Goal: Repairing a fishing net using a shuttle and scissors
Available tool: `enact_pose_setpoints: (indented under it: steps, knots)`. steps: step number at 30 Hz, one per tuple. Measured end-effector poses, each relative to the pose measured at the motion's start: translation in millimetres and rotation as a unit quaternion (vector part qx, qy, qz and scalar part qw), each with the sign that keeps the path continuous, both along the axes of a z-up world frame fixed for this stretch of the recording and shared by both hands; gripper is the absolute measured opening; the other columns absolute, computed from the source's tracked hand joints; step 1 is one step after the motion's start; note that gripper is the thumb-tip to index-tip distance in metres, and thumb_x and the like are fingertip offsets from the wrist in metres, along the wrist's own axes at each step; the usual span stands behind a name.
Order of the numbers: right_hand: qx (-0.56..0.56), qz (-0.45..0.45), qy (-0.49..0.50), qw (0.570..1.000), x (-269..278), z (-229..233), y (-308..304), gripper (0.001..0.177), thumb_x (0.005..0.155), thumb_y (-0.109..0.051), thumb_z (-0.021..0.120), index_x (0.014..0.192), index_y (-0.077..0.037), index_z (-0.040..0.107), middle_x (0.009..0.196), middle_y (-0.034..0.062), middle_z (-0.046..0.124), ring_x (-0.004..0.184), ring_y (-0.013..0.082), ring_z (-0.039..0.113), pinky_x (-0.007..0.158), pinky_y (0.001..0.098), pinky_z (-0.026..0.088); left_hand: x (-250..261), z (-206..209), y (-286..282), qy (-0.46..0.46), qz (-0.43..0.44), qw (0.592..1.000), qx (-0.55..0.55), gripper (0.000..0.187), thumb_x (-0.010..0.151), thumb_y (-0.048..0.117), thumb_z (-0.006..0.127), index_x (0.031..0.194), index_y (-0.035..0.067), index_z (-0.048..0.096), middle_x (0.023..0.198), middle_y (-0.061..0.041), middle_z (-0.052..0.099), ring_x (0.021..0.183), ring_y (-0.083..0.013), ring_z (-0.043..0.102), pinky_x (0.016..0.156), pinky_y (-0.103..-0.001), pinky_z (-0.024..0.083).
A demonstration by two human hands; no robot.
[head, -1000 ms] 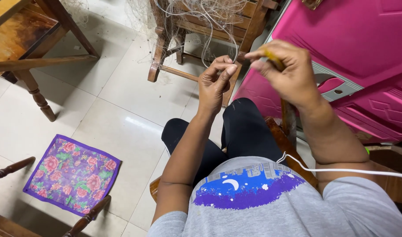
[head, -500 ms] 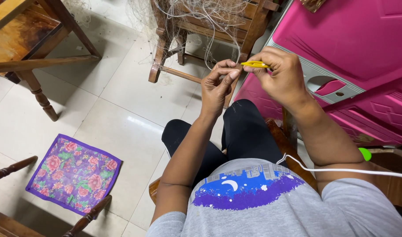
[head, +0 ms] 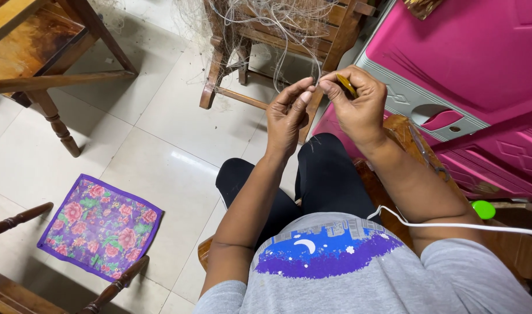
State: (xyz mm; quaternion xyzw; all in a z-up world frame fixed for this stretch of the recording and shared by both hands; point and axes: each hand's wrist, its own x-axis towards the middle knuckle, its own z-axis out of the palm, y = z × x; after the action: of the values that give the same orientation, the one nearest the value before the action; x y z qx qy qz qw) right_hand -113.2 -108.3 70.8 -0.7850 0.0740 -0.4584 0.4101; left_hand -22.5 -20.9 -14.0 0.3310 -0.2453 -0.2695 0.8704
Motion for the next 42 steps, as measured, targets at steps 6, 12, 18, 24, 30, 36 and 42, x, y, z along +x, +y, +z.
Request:
enact_pose_setpoints:
  steps: [6, 12, 18, 24, 30, 36, 42]
  knots:
    - [0.051, 0.001, -0.027, 0.998, 4, -8, -3, 0.007, 0.102, -0.003, 0.077, 0.103, 0.004, 0.074, 0.073, 0.0099, 0.066, 0.070, 0.0105, 0.059, 0.067, 0.0261, 0.050, 7, -10, -5, 0.026, -0.025, 0.999, -0.017, 0.031, 0.096, 0.002, 0.076, 0.126, 0.004, 0.070, 0.105, -0.006, 0.074, 0.055, 0.0034, 0.042, 0.043, -0.013, 0.031]
    - [0.040, 0.022, -0.018, 0.999, 6, 11, 6, 0.009, 0.107, -0.006, 0.071, 0.102, -0.001, 0.066, 0.088, 0.0086, 0.067, 0.076, 0.0138, 0.062, 0.071, 0.0251, 0.051, 7, -8, -3, 0.028, -0.066, 0.994, -0.087, 0.029, 0.099, 0.002, 0.071, 0.124, 0.015, 0.062, 0.111, -0.007, 0.070, 0.062, -0.0019, 0.038, 0.046, -0.017, 0.024]
    - [-0.080, 0.024, -0.033, 0.996, 10, 27, 11, 0.005, 0.106, 0.002, 0.074, 0.102, 0.004, 0.070, 0.093, 0.0142, 0.069, 0.082, 0.0206, 0.063, 0.074, 0.0314, 0.050, 5, -21, -8, 0.048, -0.091, 0.990, -0.095, 0.020, 0.102, 0.014, 0.071, 0.120, 0.005, 0.070, 0.104, -0.002, 0.071, 0.053, -0.0019, 0.029, 0.046, -0.019, 0.022]
    - [-0.169, 0.047, 0.000, 0.985, 11, -9, 2, 0.007, 0.101, -0.007, 0.078, 0.102, 0.000, 0.080, 0.077, 0.0147, 0.064, 0.066, 0.0312, 0.065, 0.061, 0.0364, 0.049, -2, -20, -13, 0.117, -0.025, 0.990, -0.069, 0.027, 0.101, 0.011, 0.070, 0.124, -0.003, 0.068, 0.071, 0.002, 0.053, 0.052, 0.0043, 0.026, 0.044, -0.014, 0.026]
    - [-0.195, 0.032, 0.007, 0.980, 5, -8, 3, 0.007, 0.103, -0.009, 0.078, 0.103, -0.002, 0.080, 0.076, 0.0129, 0.061, 0.063, 0.0323, 0.062, 0.061, 0.0374, 0.049, 1, -10, -10, 0.127, 0.037, 0.991, -0.029, 0.012, 0.096, 0.014, 0.078, 0.105, 0.005, 0.078, 0.102, -0.002, 0.071, 0.053, 0.0023, 0.034, 0.043, -0.014, 0.033]
    - [-0.219, 0.032, 0.015, 0.975, 0, 10, -2, 0.003, 0.106, -0.001, 0.078, 0.106, 0.001, 0.080, 0.079, 0.0178, 0.062, 0.069, 0.0373, 0.062, 0.065, 0.0408, 0.049, 5, -6, -11, 0.059, 0.086, 0.994, -0.027, 0.008, 0.090, 0.011, 0.083, 0.095, 0.006, 0.080, 0.101, -0.004, 0.073, 0.051, 0.0015, 0.047, 0.044, -0.013, 0.039]
    - [-0.268, 0.005, 0.025, 0.963, -1, 23, 0, 0.006, 0.109, 0.007, 0.074, 0.103, 0.009, 0.074, 0.094, 0.0199, 0.072, 0.079, 0.0298, 0.065, 0.072, 0.0392, 0.049, 11, 6, 7, 0.004, 0.031, 0.999, -0.024, 0.008, 0.094, 0.020, 0.078, 0.095, 0.013, 0.080, 0.107, -0.003, 0.068, 0.071, -0.0033, 0.052, 0.050, -0.016, 0.034]
